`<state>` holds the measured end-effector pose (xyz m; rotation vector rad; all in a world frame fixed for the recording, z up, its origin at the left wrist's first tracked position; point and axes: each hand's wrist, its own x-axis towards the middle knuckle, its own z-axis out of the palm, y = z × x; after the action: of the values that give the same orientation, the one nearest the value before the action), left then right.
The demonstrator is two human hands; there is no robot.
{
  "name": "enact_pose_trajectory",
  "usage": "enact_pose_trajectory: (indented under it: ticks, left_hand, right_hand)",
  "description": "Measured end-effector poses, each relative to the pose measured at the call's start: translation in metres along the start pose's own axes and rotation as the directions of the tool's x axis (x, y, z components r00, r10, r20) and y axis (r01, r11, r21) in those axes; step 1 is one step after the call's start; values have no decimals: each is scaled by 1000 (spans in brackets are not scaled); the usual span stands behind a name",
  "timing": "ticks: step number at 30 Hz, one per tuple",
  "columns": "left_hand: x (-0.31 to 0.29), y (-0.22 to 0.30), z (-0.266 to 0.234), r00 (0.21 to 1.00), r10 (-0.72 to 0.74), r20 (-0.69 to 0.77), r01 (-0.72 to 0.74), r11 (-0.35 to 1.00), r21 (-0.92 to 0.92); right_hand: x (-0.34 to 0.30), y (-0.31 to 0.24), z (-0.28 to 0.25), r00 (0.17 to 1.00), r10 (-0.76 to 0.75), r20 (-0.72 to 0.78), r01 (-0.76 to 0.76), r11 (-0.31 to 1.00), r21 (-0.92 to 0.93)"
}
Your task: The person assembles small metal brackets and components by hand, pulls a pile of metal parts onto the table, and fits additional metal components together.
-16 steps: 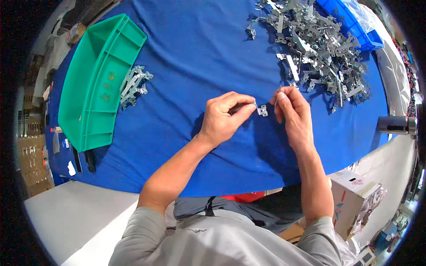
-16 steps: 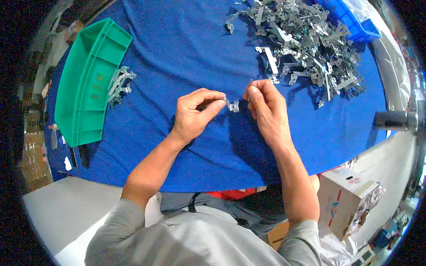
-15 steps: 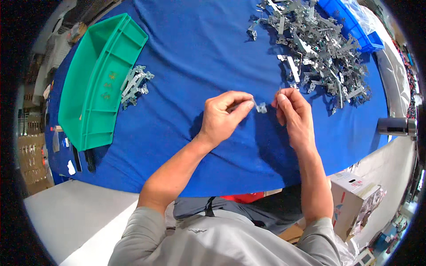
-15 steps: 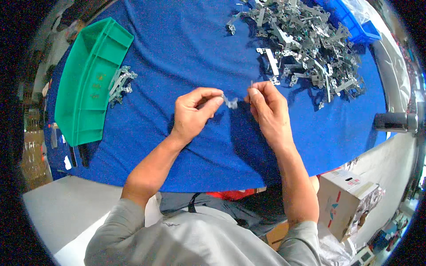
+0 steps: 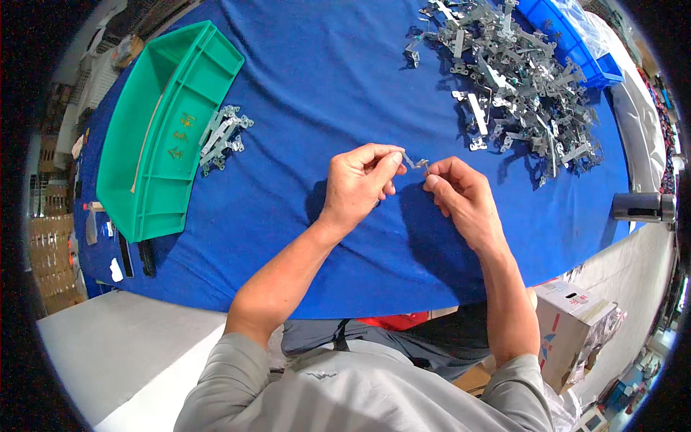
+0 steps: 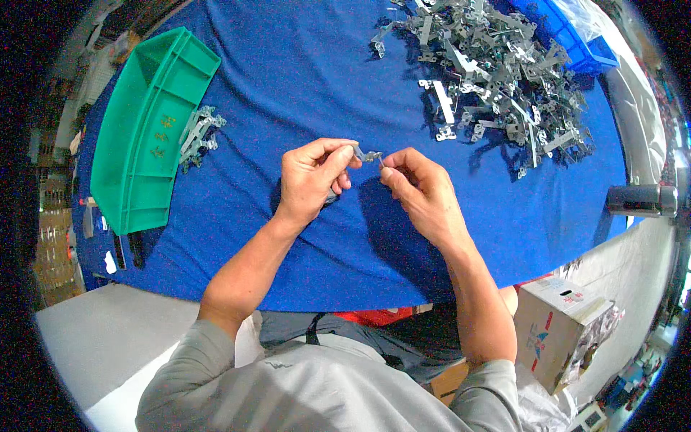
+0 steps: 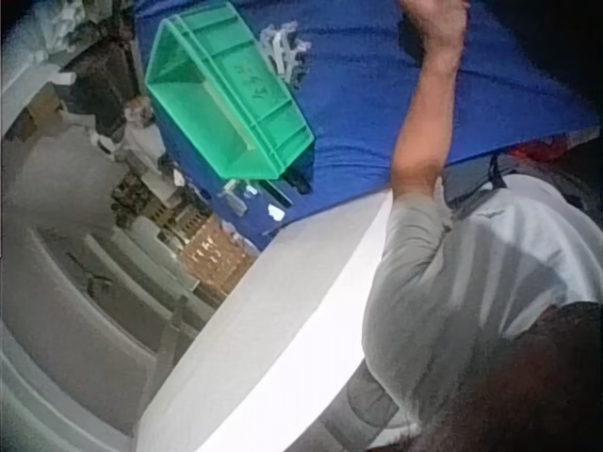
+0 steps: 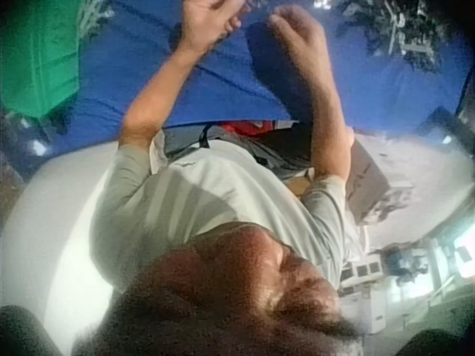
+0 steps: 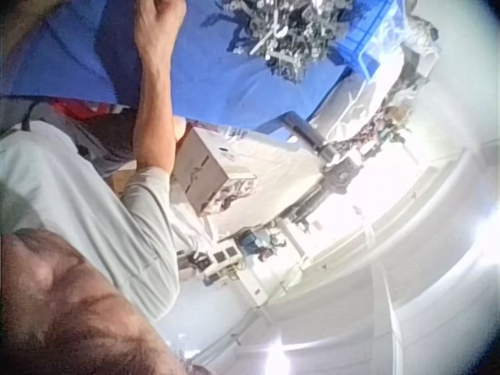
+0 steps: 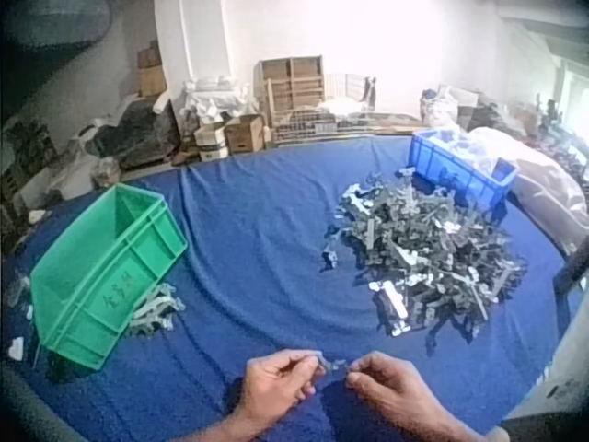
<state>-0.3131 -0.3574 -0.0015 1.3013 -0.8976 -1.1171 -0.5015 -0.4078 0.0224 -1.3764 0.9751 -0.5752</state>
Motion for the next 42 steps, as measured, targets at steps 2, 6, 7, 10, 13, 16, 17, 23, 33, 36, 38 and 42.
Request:
enact_pose_trajectory:
  ticks: [2,6,7,10,13,16,17,23,33,36,38,42]
  left_hand:
    - [-1,1,0,1000,6,7,-6,1000,6]
    - [-1,2,0,999,-4,39,3,1000,25]
    - [1,-2,-2,986,142,83,-152,979,133]
    - [2,-4,-2,936,312,161,-344,906,248]
    - [-2,2,1,925,321,204,-371,880,297]
    - [-2,6,3,922,303,243,-372,869,328]
    - [-2,6,3,916,308,258,-382,865,324]
    - [1,-2,1,877,427,222,-479,814,329]
    - [-2,0,1,883,376,280,-454,834,313]
    - [-1,-2,2,845,445,295,-526,791,313]
    - [-3,3,4,976,188,108,-209,950,233]
    - [1,2,0,1000,-3,-5,3,1000,-4]
  right_hand:
    - [0,-1,0,1000,4,1,-4,1000,-14]
    - [0,4,-2,999,-24,-23,21,993,-116]
    - [0,7,-3,997,-64,-38,56,981,-184]
    - [1,11,-1,990,-131,-58,114,967,-228]
    - [0,6,-1,997,-54,-62,42,982,-182]
    - [2,9,-4,996,-40,-76,32,994,-106]
    - [2,8,-5,996,-40,-78,32,994,-106]
    - [3,-3,-7,999,45,15,-47,966,252]
    - [4,4,-8,999,24,-48,-13,974,225]
    - [5,3,-8,990,-38,-138,66,977,201]
    - [3,1,-9,984,-61,-170,87,985,149]
    - [-1,-2,-5,998,26,-63,-21,997,74]
